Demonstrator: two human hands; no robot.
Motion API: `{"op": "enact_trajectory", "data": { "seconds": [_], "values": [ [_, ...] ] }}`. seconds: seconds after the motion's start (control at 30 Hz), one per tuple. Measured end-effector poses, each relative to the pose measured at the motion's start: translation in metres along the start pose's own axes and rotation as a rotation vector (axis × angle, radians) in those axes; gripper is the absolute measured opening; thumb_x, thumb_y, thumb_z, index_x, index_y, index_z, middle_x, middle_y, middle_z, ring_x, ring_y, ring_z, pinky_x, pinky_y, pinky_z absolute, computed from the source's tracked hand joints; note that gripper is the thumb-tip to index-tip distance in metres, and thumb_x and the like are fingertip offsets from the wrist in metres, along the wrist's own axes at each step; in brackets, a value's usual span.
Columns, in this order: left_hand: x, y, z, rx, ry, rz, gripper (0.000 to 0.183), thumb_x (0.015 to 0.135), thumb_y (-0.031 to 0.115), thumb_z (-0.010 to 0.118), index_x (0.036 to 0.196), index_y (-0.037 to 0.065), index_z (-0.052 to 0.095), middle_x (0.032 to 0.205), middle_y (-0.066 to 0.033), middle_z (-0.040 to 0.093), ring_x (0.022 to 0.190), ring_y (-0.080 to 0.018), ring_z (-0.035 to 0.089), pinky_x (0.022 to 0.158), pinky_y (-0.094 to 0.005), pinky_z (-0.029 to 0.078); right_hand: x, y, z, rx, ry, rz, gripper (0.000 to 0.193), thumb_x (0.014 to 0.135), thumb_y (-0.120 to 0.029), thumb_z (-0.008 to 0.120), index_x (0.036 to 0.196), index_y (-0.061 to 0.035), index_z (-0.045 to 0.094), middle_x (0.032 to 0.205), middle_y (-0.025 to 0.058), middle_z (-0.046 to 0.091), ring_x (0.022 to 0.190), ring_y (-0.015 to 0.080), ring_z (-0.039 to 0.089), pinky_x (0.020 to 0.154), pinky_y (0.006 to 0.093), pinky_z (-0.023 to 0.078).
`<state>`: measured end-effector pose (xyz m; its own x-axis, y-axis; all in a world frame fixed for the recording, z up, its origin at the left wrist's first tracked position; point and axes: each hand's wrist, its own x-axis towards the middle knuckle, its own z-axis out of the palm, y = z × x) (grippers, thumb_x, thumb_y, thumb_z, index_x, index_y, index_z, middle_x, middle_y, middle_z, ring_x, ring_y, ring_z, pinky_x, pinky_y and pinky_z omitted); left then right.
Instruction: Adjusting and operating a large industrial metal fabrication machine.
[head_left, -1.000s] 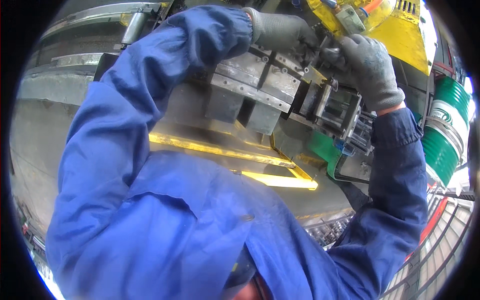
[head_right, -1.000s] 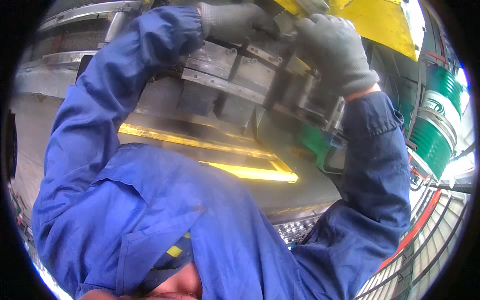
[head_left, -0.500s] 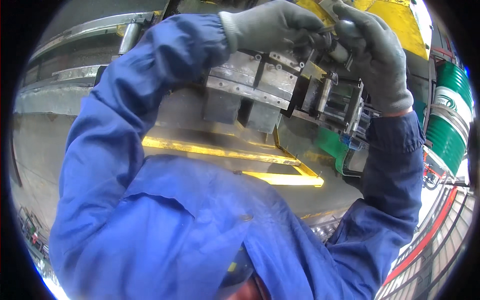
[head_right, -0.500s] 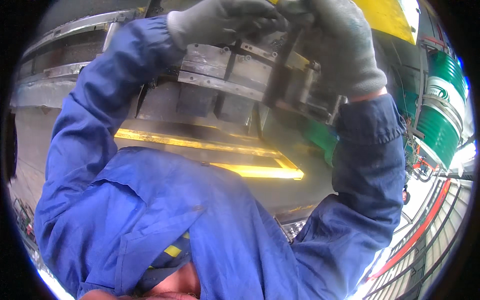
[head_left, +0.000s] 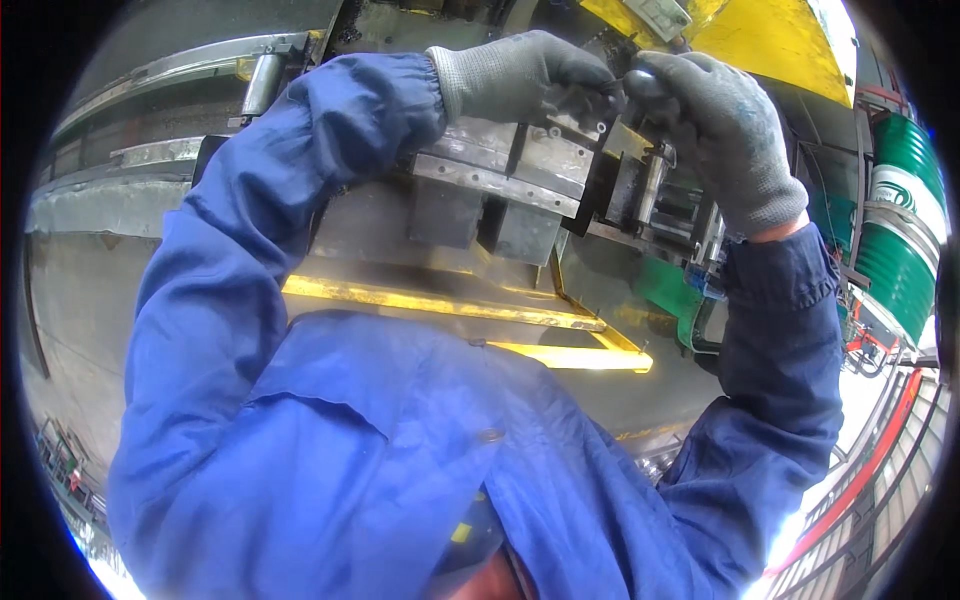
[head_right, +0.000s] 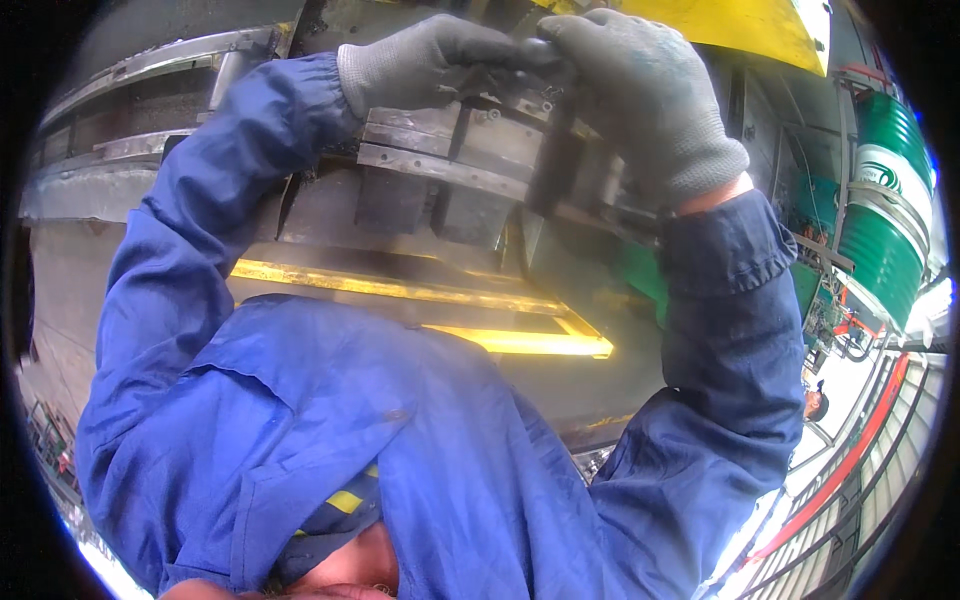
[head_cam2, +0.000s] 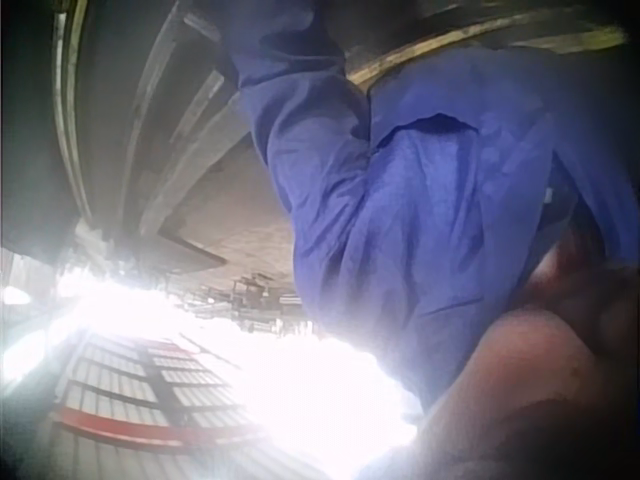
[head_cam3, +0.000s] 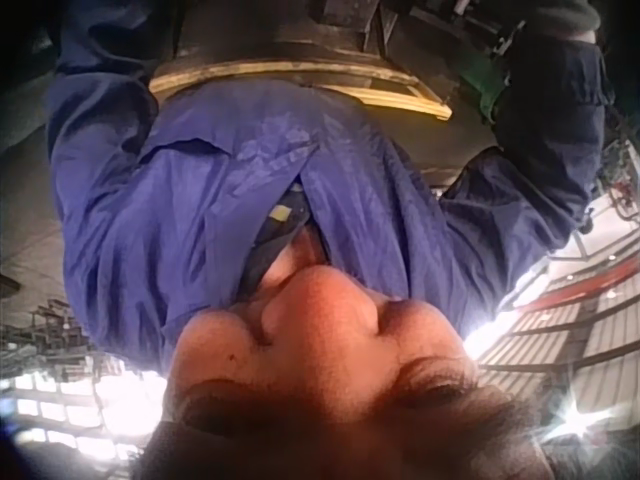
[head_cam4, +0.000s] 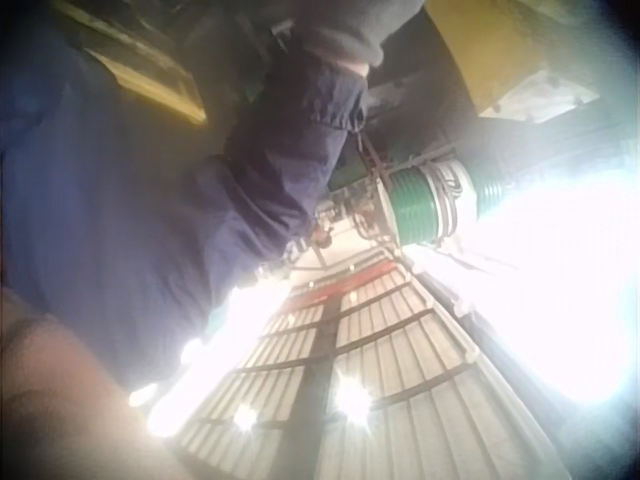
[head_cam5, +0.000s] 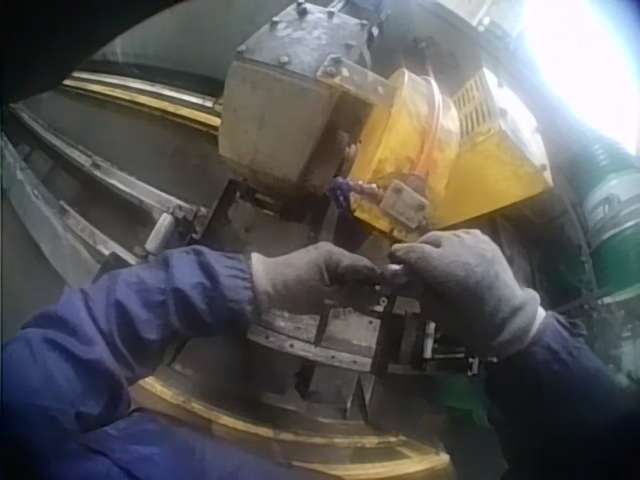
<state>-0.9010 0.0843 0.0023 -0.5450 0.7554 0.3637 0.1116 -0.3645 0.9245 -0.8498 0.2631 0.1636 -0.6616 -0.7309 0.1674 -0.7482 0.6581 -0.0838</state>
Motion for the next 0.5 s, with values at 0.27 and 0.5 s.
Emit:
{"op": "enact_trajectory", "data": {
  "seconds": [0.27, 0.5],
  "values": [
    [-0.002, -0.006, -0.003, -0.054, -0.005, -0.159, 0.039, 0.087, -0.012, 0.047, 0.114, 0.008, 0.067, 0.099, -0.0087, 0.07, 0.085, -0.0172, 0.068, 0.083, -0.0259, 0.058, -0.001, -0.001, 0.008, -0.098, -0.068, 0.067, 0.026, 0.083, -0.006, 0.065, 0.109, -0.0076, 0.066, 0.082, 0.0047, 0.064, 0.068, 0.0196, 0.06, 0.064, 0.0299, 0.051],
    [-0.004, -0.011, -0.009, -0.022, -0.029, -0.186, 0.032, 0.088, -0.006, 0.055, 0.114, 0.009, 0.067, 0.098, -0.0076, 0.07, 0.082, -0.0159, 0.067, 0.08, -0.0255, 0.058, 0.003, 0.002, 0.01, -0.151, -0.05, -0.016, 0.027, 0.082, -0.007, 0.066, 0.108, -0.0079, 0.065, 0.082, 0.0047, 0.064, 0.069, 0.0202, 0.061, 0.065, 0.0302, 0.051]
  ]
}}
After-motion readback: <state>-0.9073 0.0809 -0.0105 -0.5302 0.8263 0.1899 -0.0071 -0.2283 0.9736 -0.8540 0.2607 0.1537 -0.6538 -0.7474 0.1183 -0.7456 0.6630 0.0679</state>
